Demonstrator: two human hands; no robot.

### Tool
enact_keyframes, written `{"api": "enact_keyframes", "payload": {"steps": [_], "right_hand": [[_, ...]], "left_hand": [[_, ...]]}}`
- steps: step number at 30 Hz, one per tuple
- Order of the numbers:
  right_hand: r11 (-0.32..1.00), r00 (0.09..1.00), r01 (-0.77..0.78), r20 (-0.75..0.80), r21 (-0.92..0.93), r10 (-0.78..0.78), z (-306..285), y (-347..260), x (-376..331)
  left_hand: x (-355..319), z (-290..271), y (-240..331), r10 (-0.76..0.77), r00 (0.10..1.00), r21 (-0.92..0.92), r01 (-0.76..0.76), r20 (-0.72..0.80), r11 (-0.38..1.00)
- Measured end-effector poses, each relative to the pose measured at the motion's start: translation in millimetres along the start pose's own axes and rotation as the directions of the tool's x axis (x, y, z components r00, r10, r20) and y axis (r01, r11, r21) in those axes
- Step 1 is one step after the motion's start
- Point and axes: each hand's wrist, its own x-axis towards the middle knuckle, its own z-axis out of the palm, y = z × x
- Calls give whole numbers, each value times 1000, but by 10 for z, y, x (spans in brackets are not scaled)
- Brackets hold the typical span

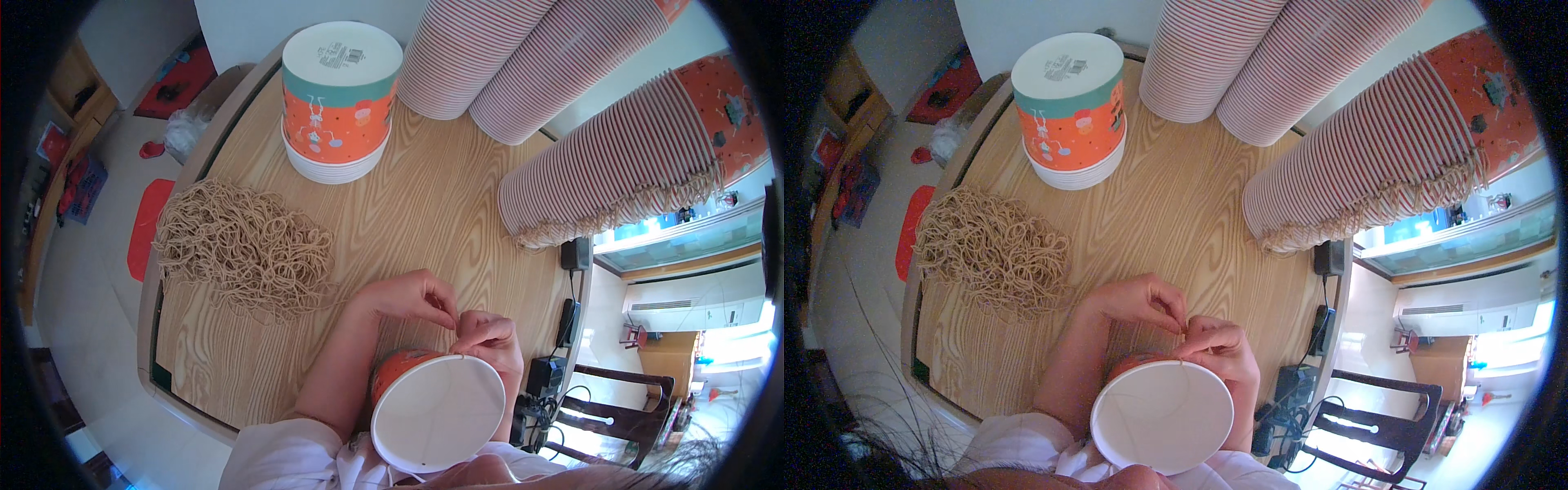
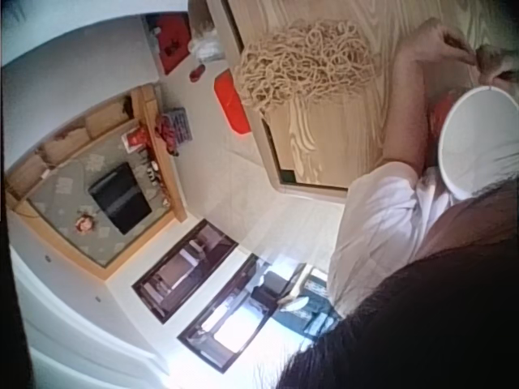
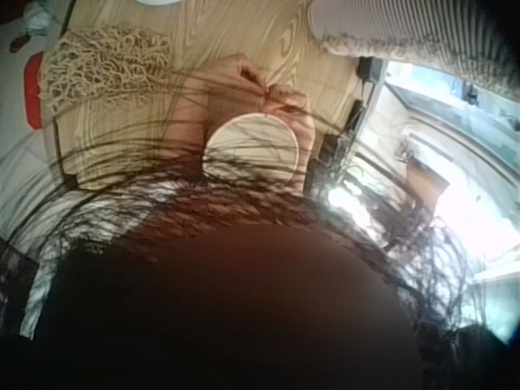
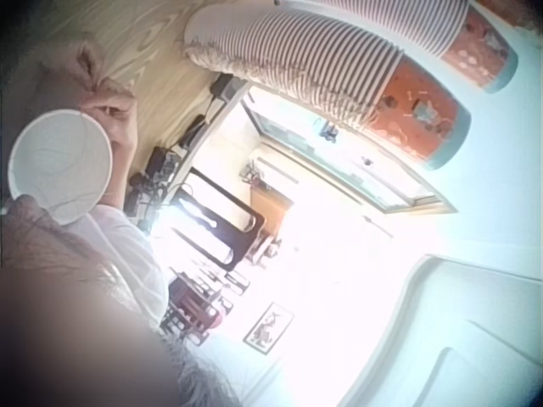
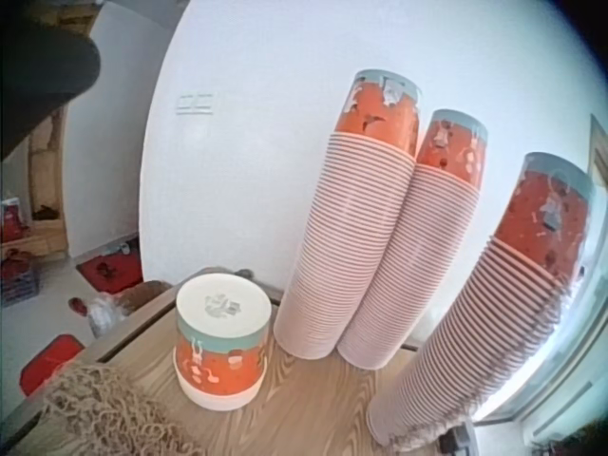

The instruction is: Applying rubber bands to individual paper cups from a stack.

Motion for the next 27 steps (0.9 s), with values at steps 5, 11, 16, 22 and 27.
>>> {"api": "enact_keyframes", "payload": {"steps": [5, 11, 16, 22, 27], "right_hand": [[997, 997, -74, -39, -24, 73, 26, -11, -1], [995, 996, 80, 47, -57, -78, -7, -42, -35], [997, 996, 81, 27, -2, -81, -69, -243, -165], [862, 988, 65, -90, -503, -127, 81, -618, -228], [747, 997, -5, -56, -665, -44, 311, -752, -118]], "left_hand": [[-24, -4, -2, 4, 1000, 25, -4, 8, 1000], [39, 27, 47, -1, 1000, -4, 1, 0, 1000], [-92, -16, 111, -79, 992, -41, 75, -103, 996], [-383, -124, 349, 8, 934, -364, -147, -357, 920], [-567, -41, 638, 248, 813, -382, -487, -527, 786]]}}
